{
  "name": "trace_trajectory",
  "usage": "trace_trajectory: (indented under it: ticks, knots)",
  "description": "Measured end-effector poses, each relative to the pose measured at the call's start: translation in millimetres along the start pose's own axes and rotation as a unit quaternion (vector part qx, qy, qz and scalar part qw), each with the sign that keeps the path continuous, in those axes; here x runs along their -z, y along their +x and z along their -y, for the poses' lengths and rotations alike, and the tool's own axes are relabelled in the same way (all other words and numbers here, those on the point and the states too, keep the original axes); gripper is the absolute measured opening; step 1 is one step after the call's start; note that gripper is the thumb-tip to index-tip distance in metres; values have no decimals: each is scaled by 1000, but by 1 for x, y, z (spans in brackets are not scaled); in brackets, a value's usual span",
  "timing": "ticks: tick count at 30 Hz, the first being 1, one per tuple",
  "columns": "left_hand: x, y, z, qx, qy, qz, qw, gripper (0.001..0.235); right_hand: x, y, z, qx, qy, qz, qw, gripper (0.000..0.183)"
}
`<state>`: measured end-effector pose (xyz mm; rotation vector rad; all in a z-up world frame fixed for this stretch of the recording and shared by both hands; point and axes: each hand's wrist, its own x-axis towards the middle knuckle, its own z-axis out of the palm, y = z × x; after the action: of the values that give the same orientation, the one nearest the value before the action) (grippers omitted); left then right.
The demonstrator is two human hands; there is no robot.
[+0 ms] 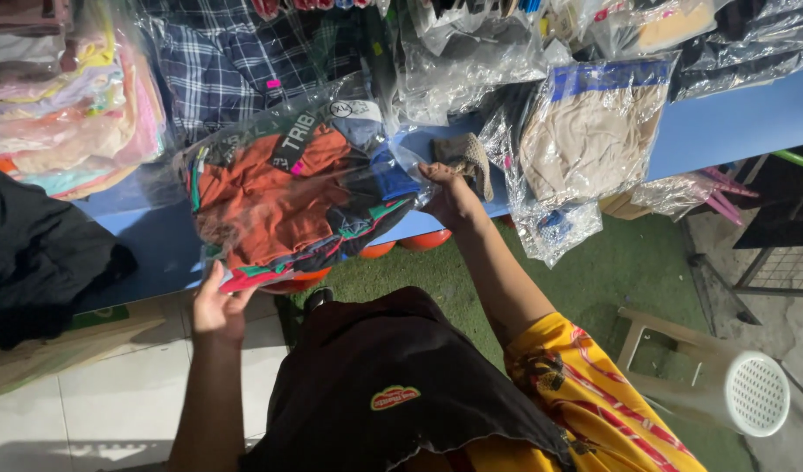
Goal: The person wipes the surface of various packaged clothing items on a blue table using a cloth. They handle multiple items including shorts, shirts, and socks, moving them aside or rearranging them while cleaning the plastic packaging.
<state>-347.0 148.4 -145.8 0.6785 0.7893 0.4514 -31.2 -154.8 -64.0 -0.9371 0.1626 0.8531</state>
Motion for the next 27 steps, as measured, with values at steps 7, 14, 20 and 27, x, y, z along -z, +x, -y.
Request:
trace_trajectory:
  ticks: [7, 14, 20, 27]
  knots:
    - [14, 15, 42, -1, -155, -36, 987, 28, 82, 53, -58, 161, 71, 97, 980, 20]
    - [73, 47, 51, -60, 41, 15, 997, 41, 85, 42, -49, 24, -125, -49, 991, 34]
    - [64, 98, 13, 190, 112, 44, 974, 35, 56, 82, -46, -58, -430, -98, 895, 55]
    - [-25, 53, -10, -78, 165, 55, 982, 42, -10, 51, -56, 166, -588, -150, 778, 33]
